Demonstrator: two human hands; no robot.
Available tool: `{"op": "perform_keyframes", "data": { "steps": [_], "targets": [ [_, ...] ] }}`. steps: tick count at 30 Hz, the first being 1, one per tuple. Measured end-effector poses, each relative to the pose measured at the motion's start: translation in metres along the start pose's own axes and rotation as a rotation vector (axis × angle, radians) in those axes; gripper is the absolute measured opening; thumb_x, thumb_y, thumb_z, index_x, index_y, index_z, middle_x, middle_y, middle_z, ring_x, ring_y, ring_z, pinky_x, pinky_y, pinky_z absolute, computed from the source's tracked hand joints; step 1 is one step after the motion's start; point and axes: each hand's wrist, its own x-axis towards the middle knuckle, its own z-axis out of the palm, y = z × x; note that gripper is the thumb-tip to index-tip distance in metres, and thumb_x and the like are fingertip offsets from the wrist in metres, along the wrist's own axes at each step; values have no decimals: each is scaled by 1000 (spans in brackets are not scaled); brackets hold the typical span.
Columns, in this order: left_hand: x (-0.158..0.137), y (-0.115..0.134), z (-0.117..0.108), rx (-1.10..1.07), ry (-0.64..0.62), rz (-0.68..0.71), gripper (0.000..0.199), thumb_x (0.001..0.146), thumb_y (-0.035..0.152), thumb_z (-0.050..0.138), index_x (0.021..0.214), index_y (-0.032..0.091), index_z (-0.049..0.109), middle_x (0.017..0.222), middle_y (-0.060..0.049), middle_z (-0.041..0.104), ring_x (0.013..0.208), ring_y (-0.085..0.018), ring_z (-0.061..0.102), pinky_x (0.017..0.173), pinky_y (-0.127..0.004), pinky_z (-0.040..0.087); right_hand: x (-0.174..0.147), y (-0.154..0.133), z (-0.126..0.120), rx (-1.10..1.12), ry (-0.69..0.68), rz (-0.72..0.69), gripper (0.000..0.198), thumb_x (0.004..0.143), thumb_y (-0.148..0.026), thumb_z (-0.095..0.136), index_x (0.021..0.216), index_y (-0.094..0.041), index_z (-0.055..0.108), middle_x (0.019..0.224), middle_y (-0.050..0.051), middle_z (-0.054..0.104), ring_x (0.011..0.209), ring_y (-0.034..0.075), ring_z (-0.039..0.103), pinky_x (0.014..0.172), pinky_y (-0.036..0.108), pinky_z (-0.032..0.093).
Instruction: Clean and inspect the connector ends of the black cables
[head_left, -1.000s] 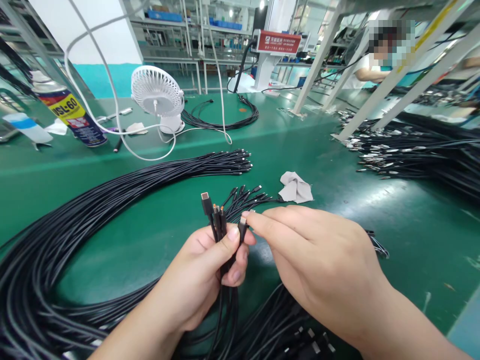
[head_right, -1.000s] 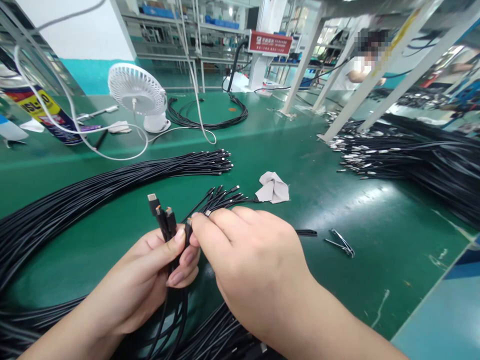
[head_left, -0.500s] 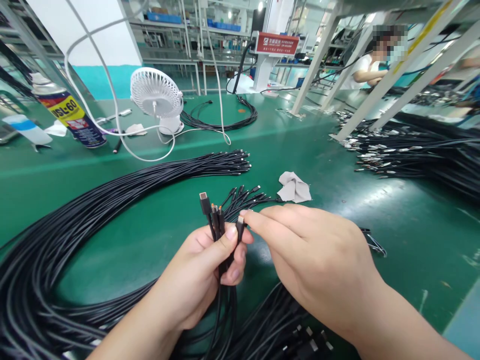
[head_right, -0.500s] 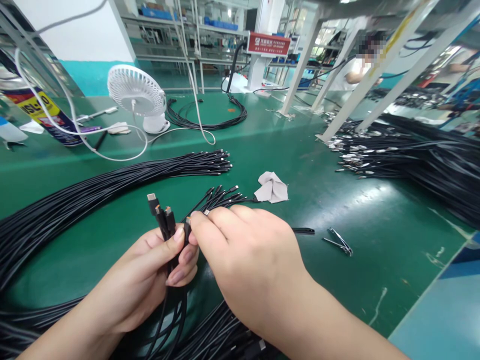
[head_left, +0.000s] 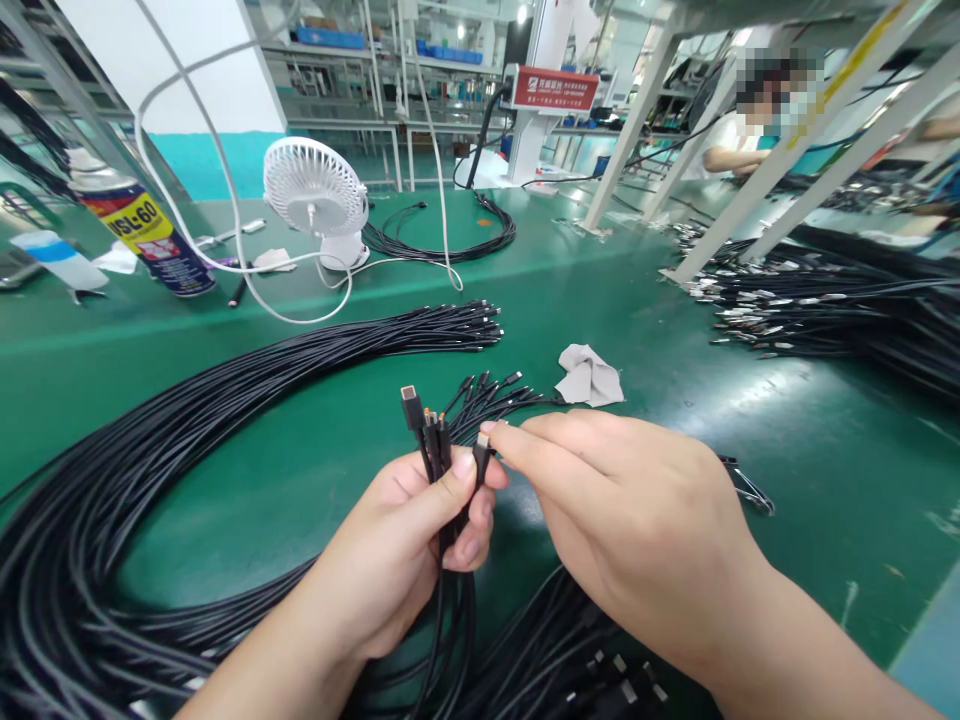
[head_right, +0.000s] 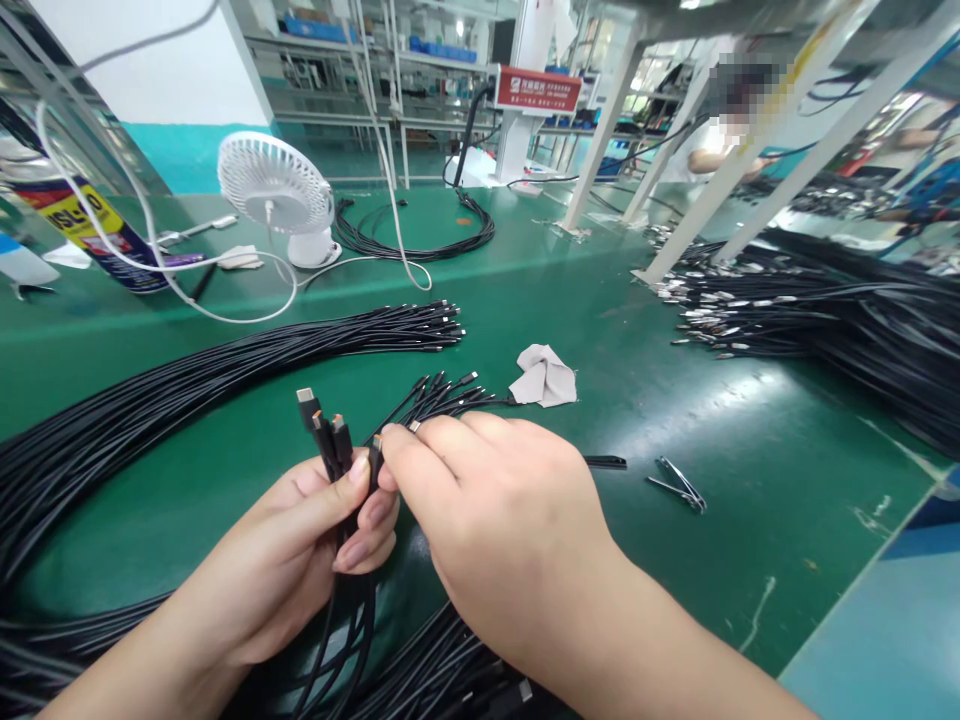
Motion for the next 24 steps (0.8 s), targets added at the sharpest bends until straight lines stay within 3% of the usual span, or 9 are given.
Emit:
{"op": "perform_keyframes", "data": {
  "steps": [24],
  "targets": [
    [1,1,0,-23,-23,-18,22,82,30,66,68,13,63,54,2,48,46,-5,35,46,-21,26,0,1,1,16,-4,2,30,90,-7,42,100,-13,70,88,6,75,72,17,68,67,29,53]
  ]
}}
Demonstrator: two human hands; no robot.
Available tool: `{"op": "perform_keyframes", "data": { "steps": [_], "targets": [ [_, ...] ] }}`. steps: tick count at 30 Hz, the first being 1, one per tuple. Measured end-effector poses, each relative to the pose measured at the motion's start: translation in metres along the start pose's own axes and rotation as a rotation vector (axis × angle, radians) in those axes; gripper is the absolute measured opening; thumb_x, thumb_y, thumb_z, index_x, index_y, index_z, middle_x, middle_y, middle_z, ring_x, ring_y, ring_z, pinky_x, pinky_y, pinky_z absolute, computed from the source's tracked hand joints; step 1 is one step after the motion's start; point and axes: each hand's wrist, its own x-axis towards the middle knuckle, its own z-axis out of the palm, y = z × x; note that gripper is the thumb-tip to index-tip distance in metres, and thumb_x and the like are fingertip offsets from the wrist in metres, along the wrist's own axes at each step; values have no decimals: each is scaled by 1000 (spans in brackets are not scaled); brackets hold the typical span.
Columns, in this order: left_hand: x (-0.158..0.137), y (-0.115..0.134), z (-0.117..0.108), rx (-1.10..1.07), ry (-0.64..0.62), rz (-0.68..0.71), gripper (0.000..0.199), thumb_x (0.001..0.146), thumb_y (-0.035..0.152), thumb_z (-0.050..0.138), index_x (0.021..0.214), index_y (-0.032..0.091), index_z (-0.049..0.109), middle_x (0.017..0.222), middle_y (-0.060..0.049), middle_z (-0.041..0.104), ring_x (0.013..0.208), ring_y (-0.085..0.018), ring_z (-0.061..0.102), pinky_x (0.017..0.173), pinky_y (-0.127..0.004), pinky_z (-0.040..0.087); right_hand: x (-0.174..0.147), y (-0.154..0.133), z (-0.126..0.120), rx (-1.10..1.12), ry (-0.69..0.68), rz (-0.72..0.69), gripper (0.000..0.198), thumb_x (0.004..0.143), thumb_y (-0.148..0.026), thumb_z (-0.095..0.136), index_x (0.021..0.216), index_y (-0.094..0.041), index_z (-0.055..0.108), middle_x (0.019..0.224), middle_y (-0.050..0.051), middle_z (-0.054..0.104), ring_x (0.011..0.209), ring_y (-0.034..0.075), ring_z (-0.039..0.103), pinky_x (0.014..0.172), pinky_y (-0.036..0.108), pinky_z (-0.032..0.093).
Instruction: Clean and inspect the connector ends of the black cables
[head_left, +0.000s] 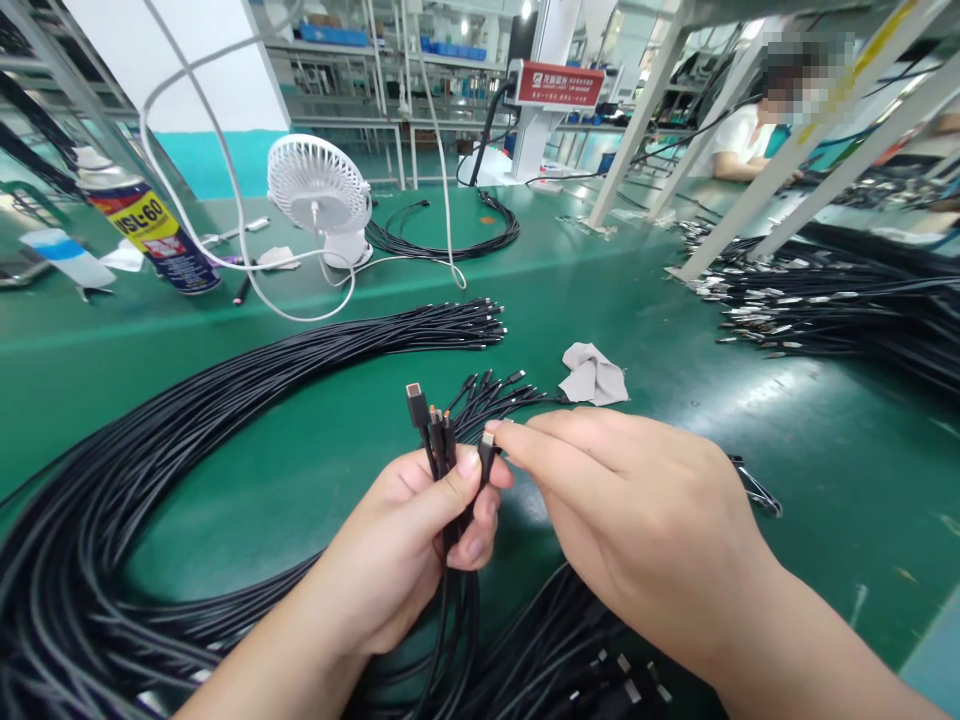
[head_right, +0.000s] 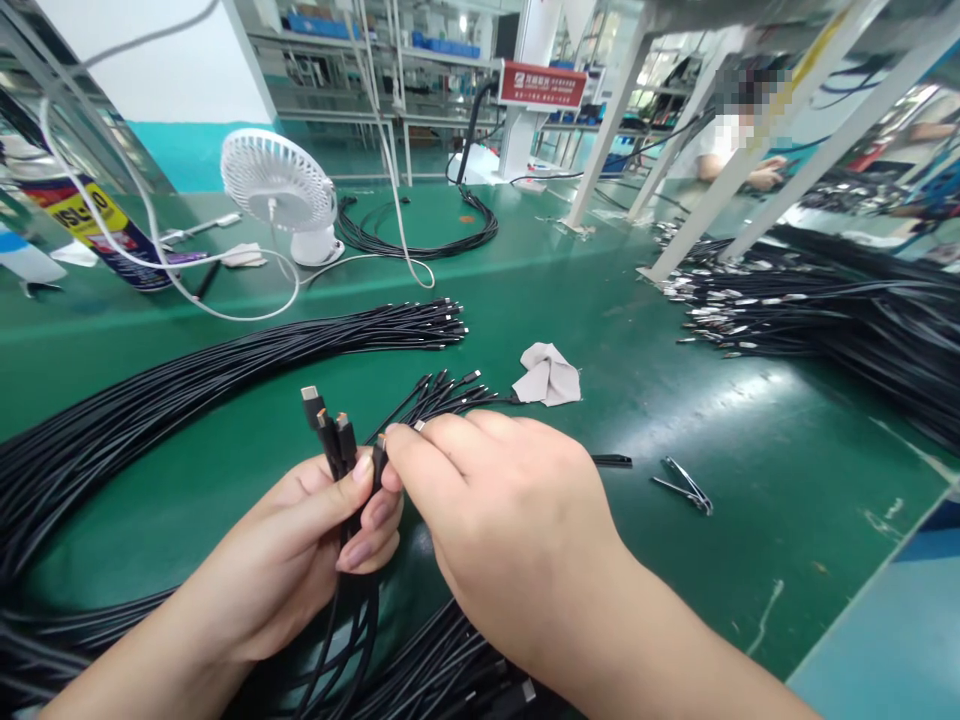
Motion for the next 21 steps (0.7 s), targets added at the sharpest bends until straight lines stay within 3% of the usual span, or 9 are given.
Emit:
{"op": "perform_keyframes", "data": {
  "steps": [15,21],
  "targets": [
    [0,-2,-1,-3,-27,18,21,87,27,60,74,12,66,57,2,49,46,-5,36,46,-21,25,-1,2,0,11,-9,-14,30,89,-6,43,102,-13,69,90,5,75,75,17,68,67,29,52],
    [0,-2,-1,5,-31,28,22,88,28,58,77,11,68,57,2,49,45,-5,36,45,-20,26,1,4,-1,361,-144,177,24,90,-8,46,99,-18,67,88,1,73,77,13,66,67,24,51]
  ]
}}
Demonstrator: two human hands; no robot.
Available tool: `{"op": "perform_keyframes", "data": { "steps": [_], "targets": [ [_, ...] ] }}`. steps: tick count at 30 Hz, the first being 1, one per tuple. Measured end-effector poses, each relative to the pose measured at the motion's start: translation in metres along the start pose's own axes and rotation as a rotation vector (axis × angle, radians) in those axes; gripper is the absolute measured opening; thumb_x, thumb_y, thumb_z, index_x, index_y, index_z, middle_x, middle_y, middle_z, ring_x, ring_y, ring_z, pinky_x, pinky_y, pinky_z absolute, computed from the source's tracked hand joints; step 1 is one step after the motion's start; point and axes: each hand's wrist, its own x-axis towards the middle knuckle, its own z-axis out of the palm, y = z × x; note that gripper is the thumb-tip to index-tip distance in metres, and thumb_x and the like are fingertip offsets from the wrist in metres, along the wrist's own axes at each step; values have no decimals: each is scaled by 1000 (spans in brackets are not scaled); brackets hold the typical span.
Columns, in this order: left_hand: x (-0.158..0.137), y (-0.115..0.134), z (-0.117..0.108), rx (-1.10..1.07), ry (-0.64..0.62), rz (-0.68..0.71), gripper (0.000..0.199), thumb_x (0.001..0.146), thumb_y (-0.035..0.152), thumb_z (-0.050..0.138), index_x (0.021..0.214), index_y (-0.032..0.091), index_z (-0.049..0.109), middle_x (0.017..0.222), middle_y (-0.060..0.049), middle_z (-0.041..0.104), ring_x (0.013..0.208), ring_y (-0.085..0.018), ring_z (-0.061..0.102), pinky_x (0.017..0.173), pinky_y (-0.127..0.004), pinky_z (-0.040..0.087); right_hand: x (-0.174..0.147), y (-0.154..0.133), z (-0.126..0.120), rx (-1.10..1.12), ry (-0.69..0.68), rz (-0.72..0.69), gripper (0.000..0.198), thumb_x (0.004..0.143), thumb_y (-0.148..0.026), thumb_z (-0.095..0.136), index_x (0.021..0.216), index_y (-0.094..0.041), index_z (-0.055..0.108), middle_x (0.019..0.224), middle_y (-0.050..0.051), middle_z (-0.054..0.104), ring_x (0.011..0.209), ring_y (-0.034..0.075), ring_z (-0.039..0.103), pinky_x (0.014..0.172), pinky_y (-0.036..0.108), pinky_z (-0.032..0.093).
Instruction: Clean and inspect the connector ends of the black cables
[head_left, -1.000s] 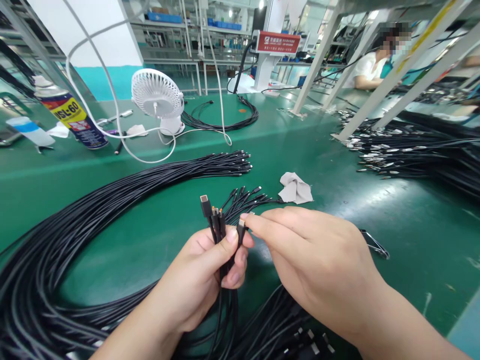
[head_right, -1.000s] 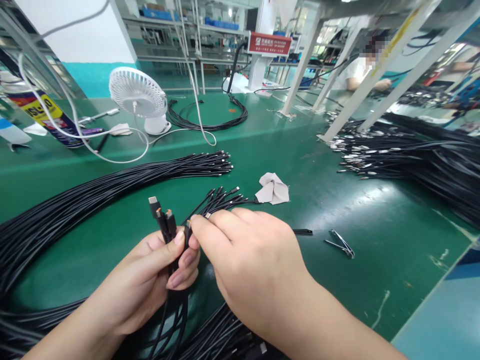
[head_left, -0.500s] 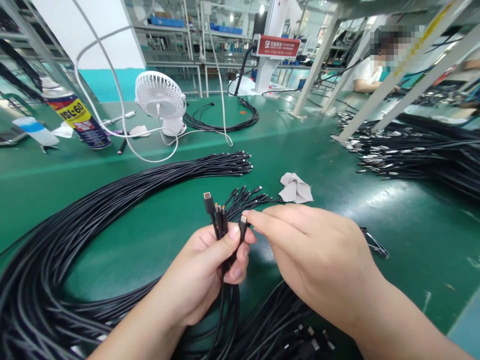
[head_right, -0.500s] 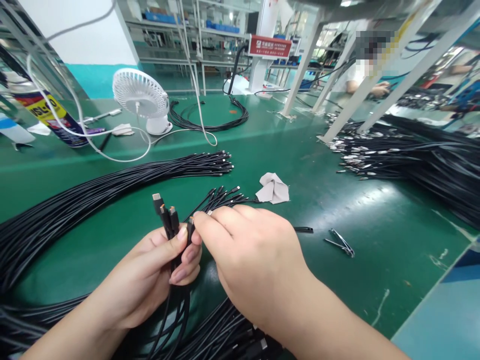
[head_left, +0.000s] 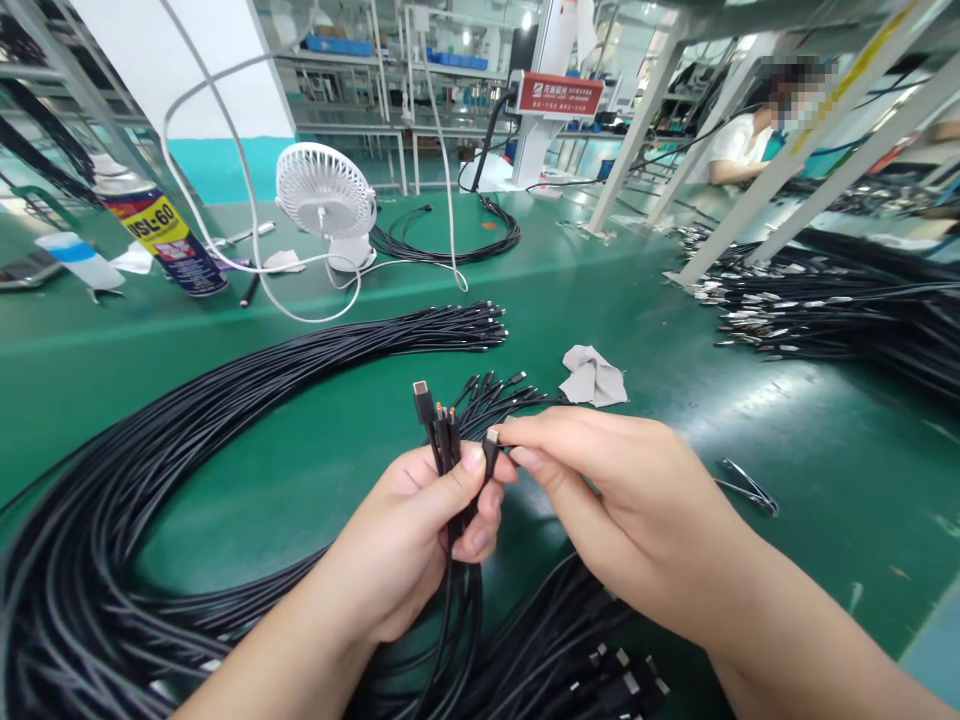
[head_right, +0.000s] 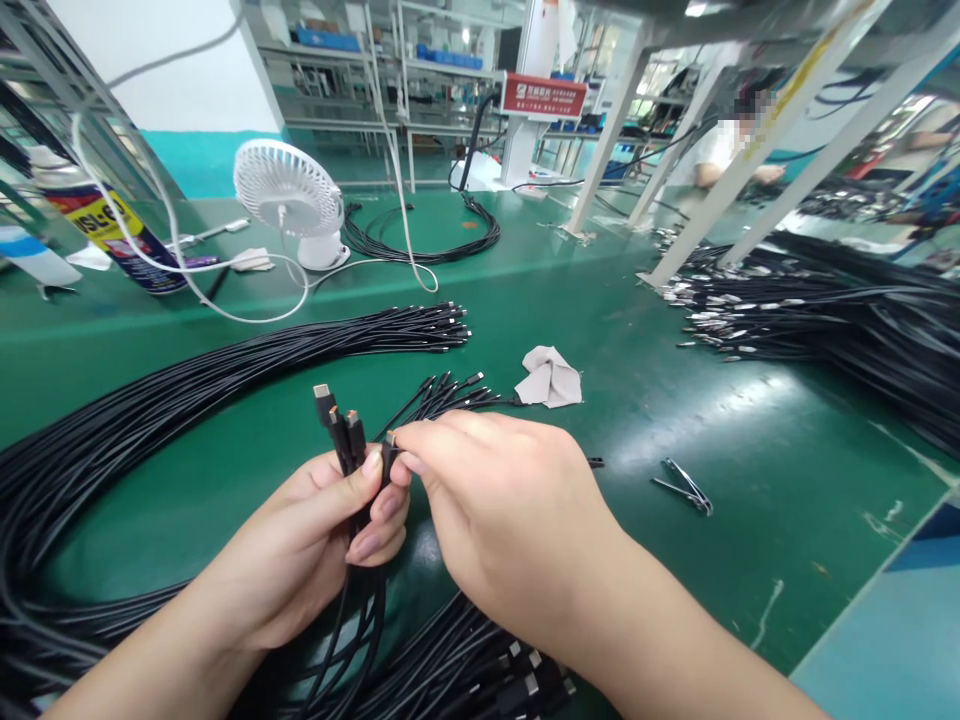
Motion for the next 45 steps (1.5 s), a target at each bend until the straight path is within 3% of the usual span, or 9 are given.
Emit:
{"op": "perform_keyframes", "data": {
  "steps": [3,8,13,19,26,33,39,45],
  "targets": [
    [0,0,0,-5,-14,12,22,88,27,59,74,12,67,55,2,48,45,-5,35,45,-20,26,4,1,-2,217,-74,108,23,92,-10,47,93,-20,67,88,-1,72,78,11,65,69,21,50],
    [0,0,0,1,4,21,20,88,25,59,76,11,68,56,2,49,45,-4,36,45,-19,26,10,2,-3,532,-75,222,20,91,-11,50,86,-19,67,81,-2,71,76,9,66,71,17,50],
    [0,0,0,20,-2,32,22,88,27,59,74,12,67,57,2,50,45,-4,36,45,-19,27,11,3,1,698,-90,330,14,89,-17,55,85,-20,68,81,-1,71,76,11,66,70,19,52],
    [1,-1,1,48,-1,35,25,83,29,67,65,12,64,54,3,51,43,-4,39,43,-19,28,11,2,8,628,14,438,14,85,-21,61,71,-19,62,67,-2,66,63,12,61,57,21,48],
    [2,-1,2,61,42,31,20,78,31,73,76,12,69,57,2,56,42,-4,42,43,-19,29,11,2,10,499,76,366,15,87,-17,52,73,-19,57,65,-2,61,61,11,55,58,22,43],
    [2,-1,2,57,47,38,20,77,31,73,80,12,71,58,2,56,42,-3,42,43,-19,29,13,10,8,714,23,409,16,89,-23,55,73,-19,55,68,-2,59,68,12,57,64,23,45],
    [1,-2,0,5,26,39,16,83,26,66,79,11,70,56,2,55,41,-4,45,42,-18,33,13,14,5,656,6,373,11,90,-22,55,82,-19,63,79,-1,64,76,11,59,71,22,47],
    [-2,2,-3,-150,-59,-62,21,87,24,59,75,10,68,53,2,51,37,-4,42,36,-15,30,11,9,6,612,-19,301,10,89,-19,56,92,-20,66,88,1,69,82,13,63,73,23,50]
  ]
}}
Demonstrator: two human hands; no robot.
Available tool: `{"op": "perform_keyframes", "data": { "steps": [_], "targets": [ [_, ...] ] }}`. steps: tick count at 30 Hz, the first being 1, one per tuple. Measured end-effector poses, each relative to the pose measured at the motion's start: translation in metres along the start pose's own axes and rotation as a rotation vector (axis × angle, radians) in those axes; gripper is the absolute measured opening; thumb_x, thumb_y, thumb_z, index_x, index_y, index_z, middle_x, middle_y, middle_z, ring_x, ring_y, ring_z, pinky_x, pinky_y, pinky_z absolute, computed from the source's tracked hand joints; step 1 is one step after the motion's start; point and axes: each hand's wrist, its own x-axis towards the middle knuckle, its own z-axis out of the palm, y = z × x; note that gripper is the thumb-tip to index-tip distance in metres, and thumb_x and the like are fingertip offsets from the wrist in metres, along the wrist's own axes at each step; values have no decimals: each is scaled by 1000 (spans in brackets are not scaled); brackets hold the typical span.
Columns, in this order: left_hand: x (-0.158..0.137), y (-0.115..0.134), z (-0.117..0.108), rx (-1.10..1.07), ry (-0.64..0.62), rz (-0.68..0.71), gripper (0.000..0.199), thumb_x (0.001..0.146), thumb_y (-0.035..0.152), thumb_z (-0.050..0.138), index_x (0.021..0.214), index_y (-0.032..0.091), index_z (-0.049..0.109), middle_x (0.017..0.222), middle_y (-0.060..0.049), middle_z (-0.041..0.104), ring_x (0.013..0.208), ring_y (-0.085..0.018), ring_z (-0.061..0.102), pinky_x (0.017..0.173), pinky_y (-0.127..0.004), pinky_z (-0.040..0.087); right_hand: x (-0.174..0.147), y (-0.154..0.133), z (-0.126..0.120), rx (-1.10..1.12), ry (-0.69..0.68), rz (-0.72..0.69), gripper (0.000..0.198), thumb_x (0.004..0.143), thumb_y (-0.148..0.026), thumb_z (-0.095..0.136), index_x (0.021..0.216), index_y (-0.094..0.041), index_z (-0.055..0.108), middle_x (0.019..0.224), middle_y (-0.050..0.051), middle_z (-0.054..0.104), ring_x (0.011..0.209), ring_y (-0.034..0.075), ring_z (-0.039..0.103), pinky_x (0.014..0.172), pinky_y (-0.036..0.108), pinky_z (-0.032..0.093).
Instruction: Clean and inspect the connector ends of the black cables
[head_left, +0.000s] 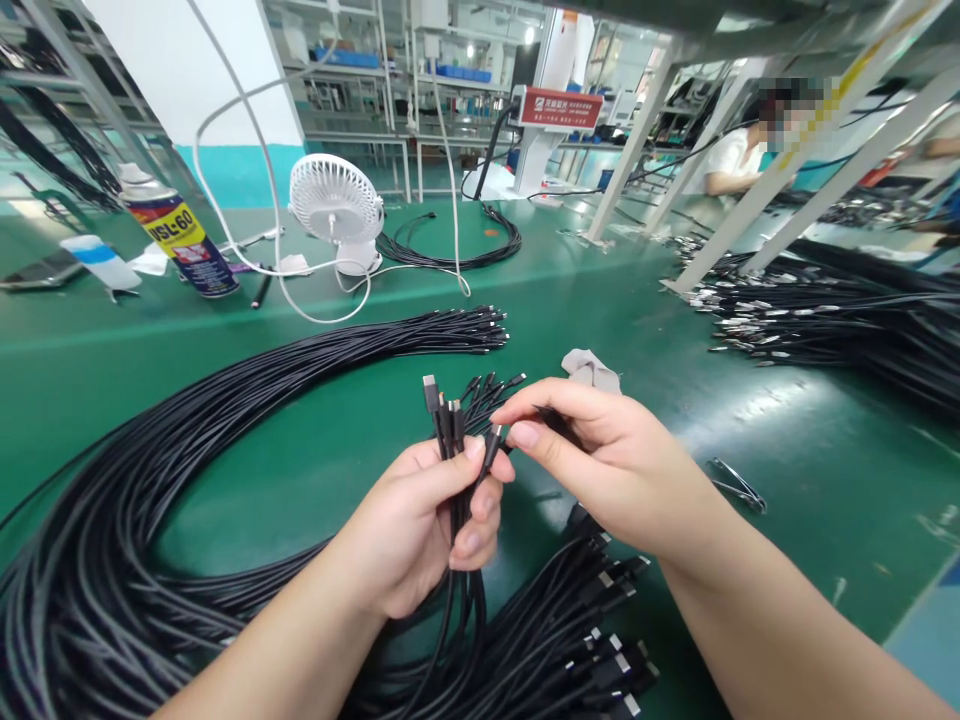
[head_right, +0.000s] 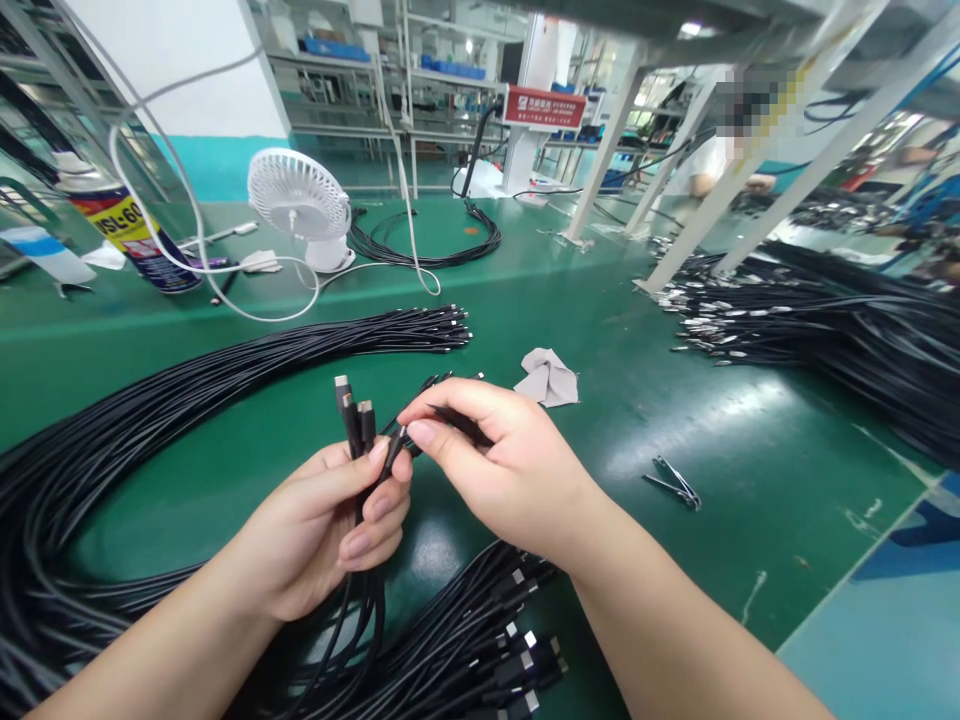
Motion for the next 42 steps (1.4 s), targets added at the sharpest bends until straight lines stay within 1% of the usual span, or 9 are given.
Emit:
{"op": "perform_keyframes", "data": {
  "steps": [12,19,27,31,33,36,38,40,42],
  "targets": [
    [-1,1,-1,-90,-61,-81,23,88,21,56,73,8,68,52,1,50,36,-3,41,34,-13,32,-4,-4,3,-318,72,-206,16,89,-12,52,84,-21,64,81,1,71,74,15,65,66,28,50],
    [0,1,-1,-107,-92,-95,23,87,21,57,72,8,68,51,2,49,35,-3,41,34,-13,31,-4,-5,4,-353,110,-249,16,89,-11,52,82,-20,63,78,1,69,70,14,62,64,25,48],
    [-1,0,1,-57,-56,-76,18,83,23,64,73,10,69,52,2,50,36,-3,41,36,-14,29,-4,-4,5,-307,119,-159,13,88,-14,51,82,-20,61,74,1,66,66,14,60,61,26,47],
    [-1,-1,3,-21,-23,-55,17,78,27,71,73,10,69,53,1,53,38,-3,43,38,-16,29,-2,-5,5,-204,126,-73,11,87,-15,51,80,-20,59,73,0,63,66,13,58,59,24,45],
    [0,-1,4,2,3,-32,18,76,28,74,74,11,70,55,1,55,39,-4,44,40,-17,29,-1,-5,4,-141,136,-16,13,85,-16,51,74,-19,56,68,-1,58,62,12,54,55,23,42],
    [1,-2,4,32,31,0,19,74,29,76,76,11,70,57,1,55,40,-4,43,41,-18,29,2,-1,0,-126,184,71,28,84,-26,55,58,-20,47,55,-4,44,52,10,43,48,23,35],
    [2,-2,3,45,38,12,19,74,29,75,76,11,70,57,1,54,40,-3,41,41,-18,26,6,5,-4,-162,215,121,38,84,-36,58,52,-19,44,51,-4,41,51,10,39,48,24,32],
    [2,-2,3,52,38,19,18,75,28,75,76,11,70,57,2,53,40,-2,37,41,-18,23,9,13,-9,-206,246,150,34,82,-38,60,56,-19,53,57,-3,49,53,10,40,50,25,32],
    [3,-2,3,52,32,23,19,75,28,75,77,10,70,57,2,52,40,-1,35,41,-18,20,13,20,-13,-225,299,141,15,79,-33,63,73,-20,65,70,-1,59,56,11,45,53,26,35]
  ]
}}
